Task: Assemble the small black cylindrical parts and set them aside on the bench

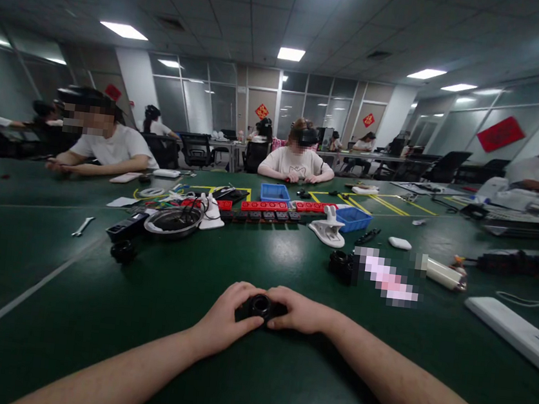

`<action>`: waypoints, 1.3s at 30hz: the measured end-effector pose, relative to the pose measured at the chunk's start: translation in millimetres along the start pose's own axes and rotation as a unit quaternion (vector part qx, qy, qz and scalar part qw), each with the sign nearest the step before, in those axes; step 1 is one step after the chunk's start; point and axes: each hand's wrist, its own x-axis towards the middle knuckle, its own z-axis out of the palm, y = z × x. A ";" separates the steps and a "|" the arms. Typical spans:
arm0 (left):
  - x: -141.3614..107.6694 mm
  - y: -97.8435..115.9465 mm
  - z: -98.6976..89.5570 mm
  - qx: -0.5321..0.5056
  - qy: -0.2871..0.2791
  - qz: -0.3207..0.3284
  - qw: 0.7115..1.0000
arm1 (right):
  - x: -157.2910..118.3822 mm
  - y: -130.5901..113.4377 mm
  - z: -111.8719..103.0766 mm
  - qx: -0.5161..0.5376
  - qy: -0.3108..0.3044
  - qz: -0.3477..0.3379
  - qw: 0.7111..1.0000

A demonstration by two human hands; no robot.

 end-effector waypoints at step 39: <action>-2.0 -3.2 -4.2 -0.014 -0.042 0.005 0.999 | 0.2 0.2 6.2 -0.033 0.022 0.003 0.999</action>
